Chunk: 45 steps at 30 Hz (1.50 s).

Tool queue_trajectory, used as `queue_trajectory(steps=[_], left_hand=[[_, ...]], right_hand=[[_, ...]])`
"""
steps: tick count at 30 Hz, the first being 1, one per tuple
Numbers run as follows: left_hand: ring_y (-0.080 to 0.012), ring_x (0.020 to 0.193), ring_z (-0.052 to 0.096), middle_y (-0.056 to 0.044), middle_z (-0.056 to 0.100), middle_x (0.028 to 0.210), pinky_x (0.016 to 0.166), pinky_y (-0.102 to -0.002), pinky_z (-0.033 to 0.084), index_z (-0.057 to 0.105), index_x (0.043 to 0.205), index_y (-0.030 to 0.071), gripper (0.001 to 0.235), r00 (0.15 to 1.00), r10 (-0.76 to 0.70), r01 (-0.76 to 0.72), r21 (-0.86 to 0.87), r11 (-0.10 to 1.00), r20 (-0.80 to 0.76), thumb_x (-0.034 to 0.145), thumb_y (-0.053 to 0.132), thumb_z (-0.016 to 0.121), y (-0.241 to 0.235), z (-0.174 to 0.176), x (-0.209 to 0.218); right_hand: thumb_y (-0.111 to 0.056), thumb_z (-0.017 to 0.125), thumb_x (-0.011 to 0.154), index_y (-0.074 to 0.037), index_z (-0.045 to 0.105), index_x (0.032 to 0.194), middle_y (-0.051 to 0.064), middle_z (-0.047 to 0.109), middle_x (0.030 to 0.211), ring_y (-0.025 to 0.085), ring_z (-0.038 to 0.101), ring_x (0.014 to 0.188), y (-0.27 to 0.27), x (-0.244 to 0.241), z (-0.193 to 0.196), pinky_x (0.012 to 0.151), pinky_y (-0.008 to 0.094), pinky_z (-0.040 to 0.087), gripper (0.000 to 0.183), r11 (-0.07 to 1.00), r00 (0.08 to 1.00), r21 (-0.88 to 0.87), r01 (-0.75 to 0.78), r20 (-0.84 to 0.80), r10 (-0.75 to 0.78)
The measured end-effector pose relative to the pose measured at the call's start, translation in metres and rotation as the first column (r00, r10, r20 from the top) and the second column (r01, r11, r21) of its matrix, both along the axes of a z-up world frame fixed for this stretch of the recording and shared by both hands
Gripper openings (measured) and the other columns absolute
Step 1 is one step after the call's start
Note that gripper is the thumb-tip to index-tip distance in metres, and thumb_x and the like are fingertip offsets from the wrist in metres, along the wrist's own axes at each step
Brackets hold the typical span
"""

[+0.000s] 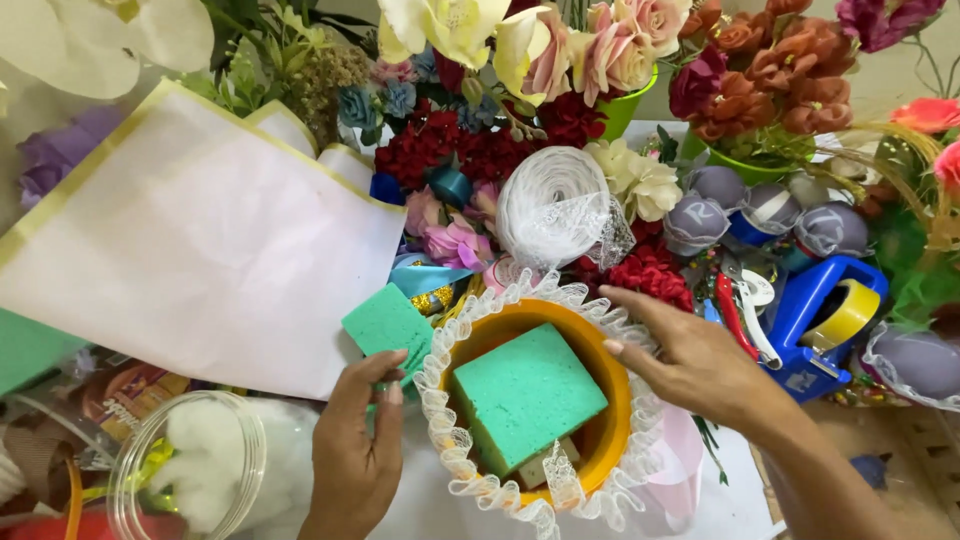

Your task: Cutting green floral foam to size and fitting it into a decorative orange bucket using a hot glue gun.

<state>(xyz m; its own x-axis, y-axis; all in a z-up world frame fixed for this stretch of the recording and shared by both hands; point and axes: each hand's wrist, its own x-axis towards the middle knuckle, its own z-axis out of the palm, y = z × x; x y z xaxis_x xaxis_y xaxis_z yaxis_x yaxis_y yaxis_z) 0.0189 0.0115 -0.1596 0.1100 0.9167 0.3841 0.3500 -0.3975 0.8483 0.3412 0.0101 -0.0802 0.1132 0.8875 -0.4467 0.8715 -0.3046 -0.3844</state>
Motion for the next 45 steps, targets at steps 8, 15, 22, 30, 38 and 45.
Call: queue_trajectory(steps=[8, 15, 22, 30, 38, 45], left_hand=[[-0.0434, 0.14, 0.041, -0.021, 0.053, 0.142, 0.115, -0.055, 0.037, 0.079, 0.106, 0.016, 0.026, 0.946, -0.045, 0.172, 0.377, 0.91, -0.322, 0.098, 0.035, 0.062, 0.016, 0.057, 0.04], [-0.043, 0.145, 0.035, -0.019, 0.047, 0.153, 0.111, -0.059, 0.03, 0.063, 0.136, 0.023, 0.063, 0.682, -0.005, 0.07, 0.059, 0.996, -0.731, 0.091, 0.066, 0.059, 0.051, 0.015, 0.036], [-0.0319, 0.135, 0.05, -0.011, 0.056, 0.147, 0.105, -0.051, 0.041, 0.064, 0.135, 0.016, 0.052, 0.846, 0.034, 0.085, 0.198, 0.977, -0.532, 0.094, 0.048, 0.063, 0.043, 0.036, 0.014], [-0.0299, 0.129, 0.059, -0.011, 0.063, 0.138, 0.103, -0.046, 0.048, 0.065, 0.131, 0.01, 0.043, 0.914, 0.01, 0.121, 0.297, 0.947, -0.404, 0.094, 0.032, 0.068, 0.013, 0.066, 0.01], [-0.0292, 0.128, 0.061, -0.013, 0.062, 0.139, 0.109, -0.043, 0.047, 0.067, 0.131, 0.011, 0.045, 0.926, -0.082, 0.21, 0.32, 0.924, -0.369, 0.091, 0.031, 0.072, 0.001, 0.055, 0.014], [-0.0247, 0.125, 0.065, -0.01, 0.064, 0.139, 0.106, -0.038, 0.051, 0.069, 0.129, 0.015, 0.043, 0.923, -0.044, 0.217, 0.419, 0.882, -0.383, 0.09, 0.032, 0.072, 0.002, 0.06, 0.027]], right_hand=[[-0.02, 0.06, 0.097, -0.008, 0.072, 0.112, 0.015, 0.068, 0.119, 0.032, 0.063, 0.107, -0.001, -0.041, 0.007, 0.094, 0.049, 0.049, 0.023, 0.475, 0.84, 0.735, -0.484, 0.238, 0.488], [-0.04, 0.042, 0.101, -0.028, 0.063, 0.137, 0.018, 0.045, 0.157, 0.043, 0.043, 0.14, 0.036, -0.034, -0.027, 0.101, 0.058, 0.039, 0.044, 0.706, 0.809, 0.443, -0.553, 0.488, 0.328], [-0.025, 0.056, 0.098, -0.009, 0.069, 0.12, 0.022, 0.064, 0.132, 0.038, 0.064, 0.117, 0.0, -0.048, -0.02, 0.103, 0.052, 0.049, 0.03, 0.537, 0.795, 0.589, -0.604, 0.392, 0.463], [-0.031, 0.049, 0.104, -0.014, 0.072, 0.115, 0.013, 0.066, 0.116, 0.035, 0.065, 0.098, -0.013, -0.061, -0.039, 0.076, 0.05, 0.052, 0.03, 0.592, 0.719, 0.417, -0.69, 0.294, 0.63], [-0.03, 0.053, 0.102, -0.015, 0.064, 0.097, 0.008, 0.063, 0.102, 0.036, 0.064, 0.081, -0.016, -0.069, -0.049, 0.055, 0.056, 0.051, 0.019, 0.623, 0.752, 0.421, -0.659, 0.355, 0.556], [-0.022, 0.059, 0.1, -0.001, 0.065, 0.129, 0.022, 0.066, 0.135, 0.038, 0.069, 0.115, -0.084, -0.009, 0.031, 0.096, 0.047, 0.056, 0.036, 0.547, 0.87, 0.709, -0.446, 0.201, 0.45]])
